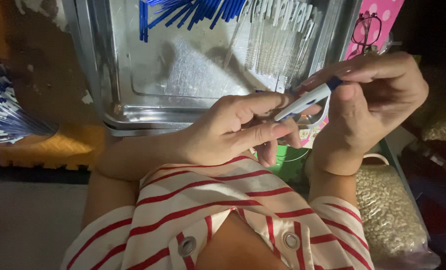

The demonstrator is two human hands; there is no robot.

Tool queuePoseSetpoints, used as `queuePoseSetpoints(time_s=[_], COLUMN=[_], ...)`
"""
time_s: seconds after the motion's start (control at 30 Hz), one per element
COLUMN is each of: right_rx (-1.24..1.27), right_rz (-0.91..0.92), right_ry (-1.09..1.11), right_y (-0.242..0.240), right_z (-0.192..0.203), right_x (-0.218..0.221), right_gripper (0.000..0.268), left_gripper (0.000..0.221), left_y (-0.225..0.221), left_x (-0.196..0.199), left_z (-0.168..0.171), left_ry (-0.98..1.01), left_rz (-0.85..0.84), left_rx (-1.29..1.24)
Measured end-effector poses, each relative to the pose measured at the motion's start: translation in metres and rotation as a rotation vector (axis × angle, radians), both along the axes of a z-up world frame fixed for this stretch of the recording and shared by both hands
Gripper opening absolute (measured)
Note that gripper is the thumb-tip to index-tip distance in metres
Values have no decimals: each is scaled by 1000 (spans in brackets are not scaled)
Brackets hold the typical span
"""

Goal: The person assembles ballpoint pens by hand. They pick up ink tubes and plastic pen barrels from a metal tray and insert the tubes into the barrels one at a time.

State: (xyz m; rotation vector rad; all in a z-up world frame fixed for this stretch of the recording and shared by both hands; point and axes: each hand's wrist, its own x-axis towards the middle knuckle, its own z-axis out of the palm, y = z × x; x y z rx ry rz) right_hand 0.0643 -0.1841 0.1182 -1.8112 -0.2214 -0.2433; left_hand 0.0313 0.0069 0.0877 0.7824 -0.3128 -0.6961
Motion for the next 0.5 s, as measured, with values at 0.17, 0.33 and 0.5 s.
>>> queuePoseSetpoints(time_s=[0.17,0.33,0.5], right_rx=[77,44,30], right_rz=[176,207,343], right_ry=[-78,-209,-179], right_y=[-11,-48,-27], right_z=[-11,-51,-42], right_x=[-5,3,7], right_gripper=[26,21,30], left_gripper=[28,30,31], left_y=[-1,-6,-10], left_x=[0,-4,-6], left_z=[-1,-14,-31], left_ry=[-23,-43,-154], left_rz=[26,84,182], left_rx=[-45,-19,-29])
